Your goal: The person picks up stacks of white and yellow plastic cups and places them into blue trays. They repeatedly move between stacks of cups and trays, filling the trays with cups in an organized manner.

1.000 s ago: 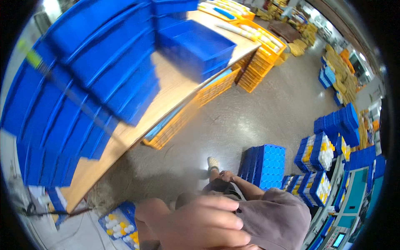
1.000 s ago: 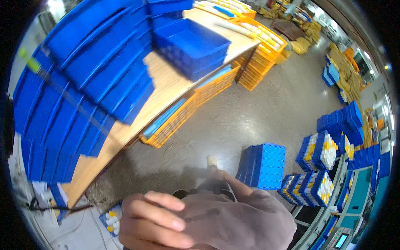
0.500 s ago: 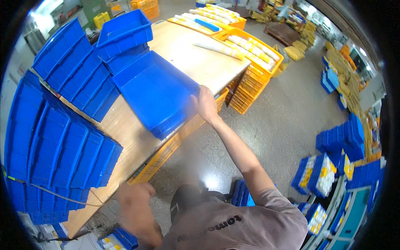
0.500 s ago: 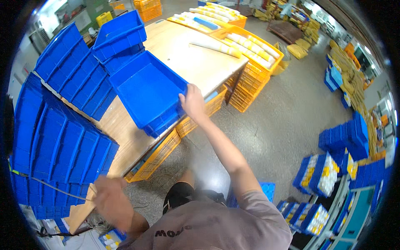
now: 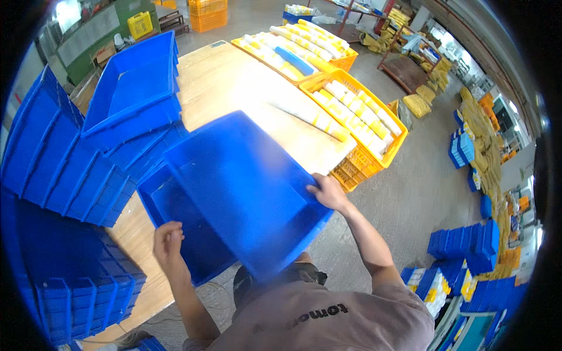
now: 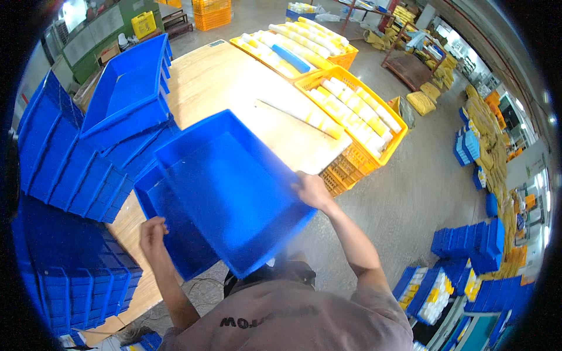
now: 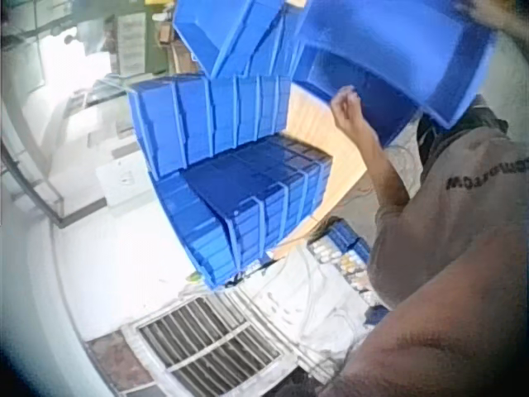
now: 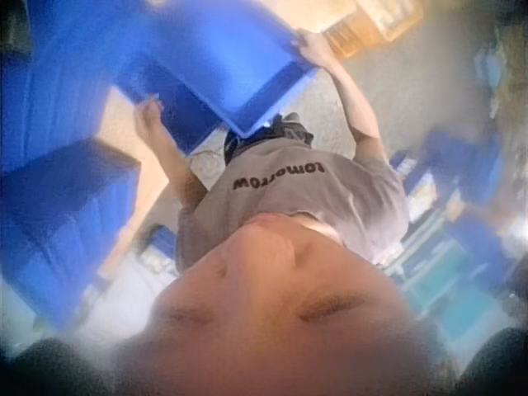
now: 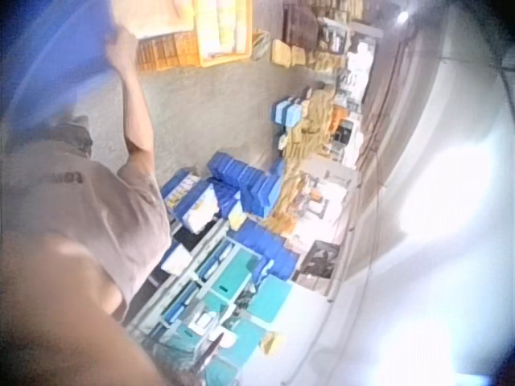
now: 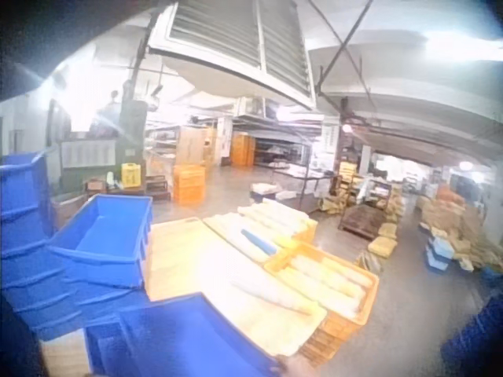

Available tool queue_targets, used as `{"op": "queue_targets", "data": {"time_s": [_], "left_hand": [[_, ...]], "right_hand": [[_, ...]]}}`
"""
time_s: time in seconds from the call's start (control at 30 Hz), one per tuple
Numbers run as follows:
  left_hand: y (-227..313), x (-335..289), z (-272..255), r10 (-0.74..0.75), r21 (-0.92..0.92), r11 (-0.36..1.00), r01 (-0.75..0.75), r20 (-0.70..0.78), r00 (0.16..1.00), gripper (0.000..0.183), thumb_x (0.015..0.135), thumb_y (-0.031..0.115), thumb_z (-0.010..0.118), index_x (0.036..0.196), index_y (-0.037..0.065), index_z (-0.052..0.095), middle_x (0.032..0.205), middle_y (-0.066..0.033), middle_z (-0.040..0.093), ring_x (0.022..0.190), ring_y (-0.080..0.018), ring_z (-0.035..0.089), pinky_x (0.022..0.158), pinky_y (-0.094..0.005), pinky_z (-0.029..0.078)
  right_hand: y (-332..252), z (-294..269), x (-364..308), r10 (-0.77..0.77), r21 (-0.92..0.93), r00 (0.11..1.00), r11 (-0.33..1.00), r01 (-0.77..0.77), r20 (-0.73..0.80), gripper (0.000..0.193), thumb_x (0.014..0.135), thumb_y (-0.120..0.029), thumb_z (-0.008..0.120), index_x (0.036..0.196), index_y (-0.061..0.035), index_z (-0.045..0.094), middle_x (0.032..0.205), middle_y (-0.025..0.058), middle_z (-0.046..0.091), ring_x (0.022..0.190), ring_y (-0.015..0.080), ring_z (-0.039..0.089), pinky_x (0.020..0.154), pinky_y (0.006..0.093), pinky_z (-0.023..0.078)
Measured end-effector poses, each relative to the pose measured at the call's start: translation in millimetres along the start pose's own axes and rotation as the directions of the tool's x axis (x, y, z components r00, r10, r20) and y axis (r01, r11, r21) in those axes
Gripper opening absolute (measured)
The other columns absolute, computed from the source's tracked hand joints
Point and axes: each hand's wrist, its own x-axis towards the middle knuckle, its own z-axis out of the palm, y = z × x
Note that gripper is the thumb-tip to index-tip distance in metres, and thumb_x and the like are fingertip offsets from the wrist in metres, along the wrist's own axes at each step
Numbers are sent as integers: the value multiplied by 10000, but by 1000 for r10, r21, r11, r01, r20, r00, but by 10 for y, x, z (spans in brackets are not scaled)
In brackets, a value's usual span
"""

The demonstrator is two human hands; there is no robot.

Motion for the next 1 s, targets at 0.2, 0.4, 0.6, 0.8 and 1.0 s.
{"op": "queue_targets", "data": {"time_s": [0.2,0.4,0.6,0.8,1.0], "left_hand": [[-1592,443,1332,-487,131,861,492,-69,871,696,1003,424,591,1465,-50,377,1489,-265,421,1396,-352,406,1154,-434,318],[-1822,514,2578,-412,368,769,524,-341,845,941,942,540,622,1494,-131,261,1530,-311,337,1421,-413,343,1172,-435,278],[-1875,441,3715,-301,608,656,447,-333,894,739,821,-10,691,1445,-137,315,1409,-354,453,1332,-466,452,1138,-439,337],[-1788,685,4734,-327,601,625,499,-378,866,728,848,7,675,1472,-100,314,1447,-323,424,1373,-440,405,1145,-457,321],[-1311,1651,5448,-149,105,980,167,-164,975,778,955,273,687,1522,-37,254,1492,-250,411,1387,-343,416,1129,-435,364]], "right_hand": [[1413,-239,623,177,-74,984,982,-175,19,304,886,-201,680,1128,-18,651,886,253,695,820,416,690,758,489,540],[2447,-460,1502,-286,-35,956,958,284,-67,416,870,-293,734,1193,-45,648,1134,219,674,1073,371,646,919,435,512],[3202,-683,2735,-115,-246,993,964,104,-31,762,747,-270,791,1389,-31,456,1254,223,606,1194,390,569,969,458,472],[3699,-1148,3007,80,33,996,996,-81,25,752,773,-309,767,1401,-30,462,1262,228,624,1150,352,625,950,440,498],[3240,-2026,2638,-45,-18,999,999,46,31,808,737,-316,812,1422,-61,467,1194,249,646,1029,371,673,855,435,551]]}}
